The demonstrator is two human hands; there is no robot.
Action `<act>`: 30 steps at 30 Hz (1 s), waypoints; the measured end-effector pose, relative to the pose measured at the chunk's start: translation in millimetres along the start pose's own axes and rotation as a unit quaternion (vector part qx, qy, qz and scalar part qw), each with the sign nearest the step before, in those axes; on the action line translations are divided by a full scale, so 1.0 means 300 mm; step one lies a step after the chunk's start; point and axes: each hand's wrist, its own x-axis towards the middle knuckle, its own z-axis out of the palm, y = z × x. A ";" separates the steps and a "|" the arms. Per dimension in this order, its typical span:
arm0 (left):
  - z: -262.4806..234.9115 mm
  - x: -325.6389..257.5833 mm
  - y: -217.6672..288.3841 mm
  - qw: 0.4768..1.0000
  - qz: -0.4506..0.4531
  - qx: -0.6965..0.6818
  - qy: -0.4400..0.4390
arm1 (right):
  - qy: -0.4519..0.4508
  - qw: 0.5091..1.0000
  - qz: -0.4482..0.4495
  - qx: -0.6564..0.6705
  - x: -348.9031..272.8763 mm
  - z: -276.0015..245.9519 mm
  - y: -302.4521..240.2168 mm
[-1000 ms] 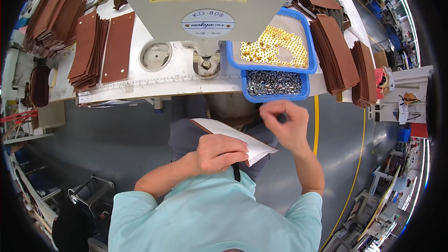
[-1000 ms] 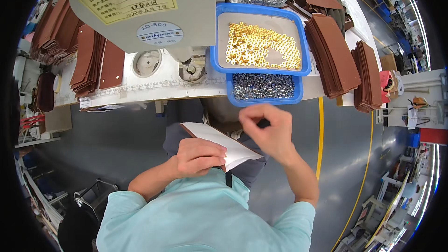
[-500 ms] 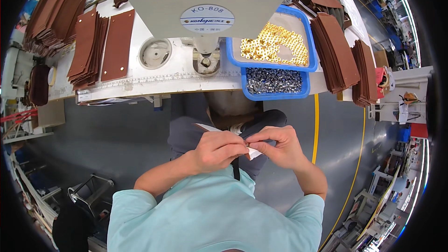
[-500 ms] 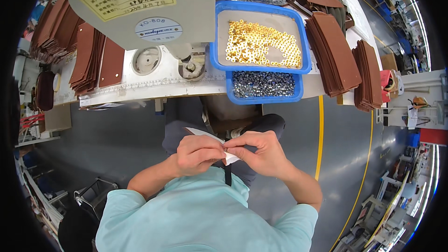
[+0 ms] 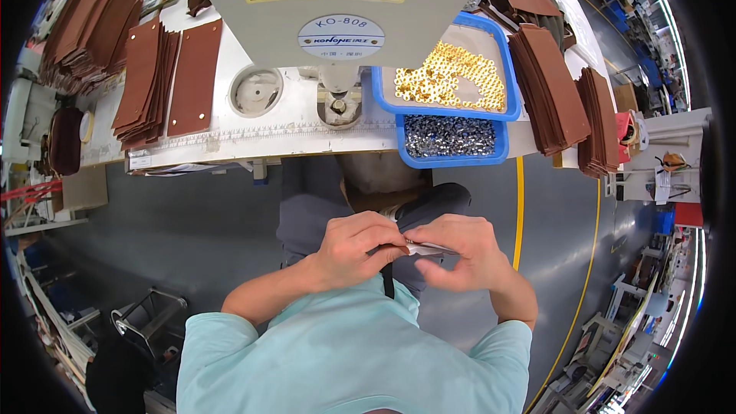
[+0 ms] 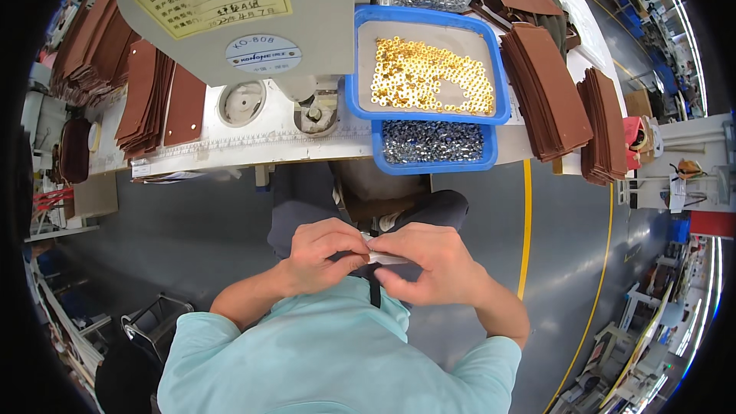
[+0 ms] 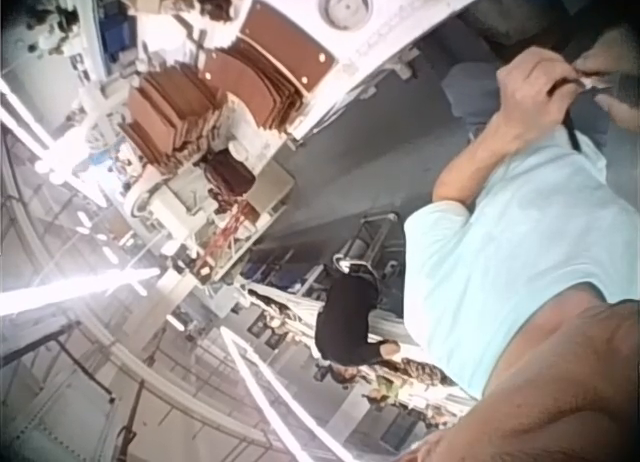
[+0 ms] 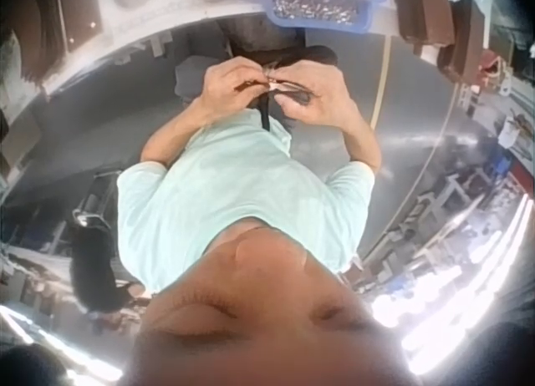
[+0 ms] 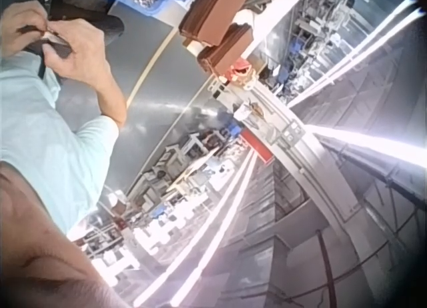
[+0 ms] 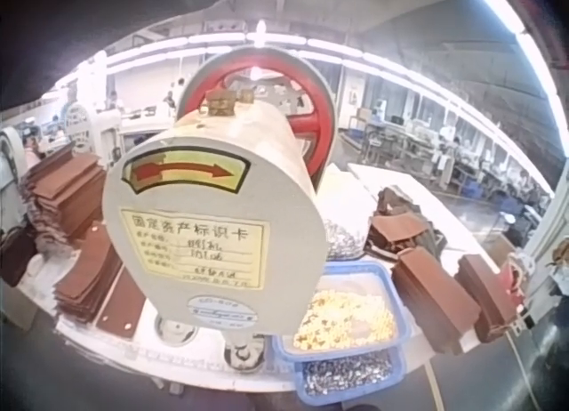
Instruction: Attaching metal hardware studs to leather pieces at a professional assembly station.
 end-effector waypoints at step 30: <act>-0.009 0.033 0.038 0.951 -0.250 -0.030 -0.182 | 0.025 0.999 0.029 0.033 -0.038 0.092 0.096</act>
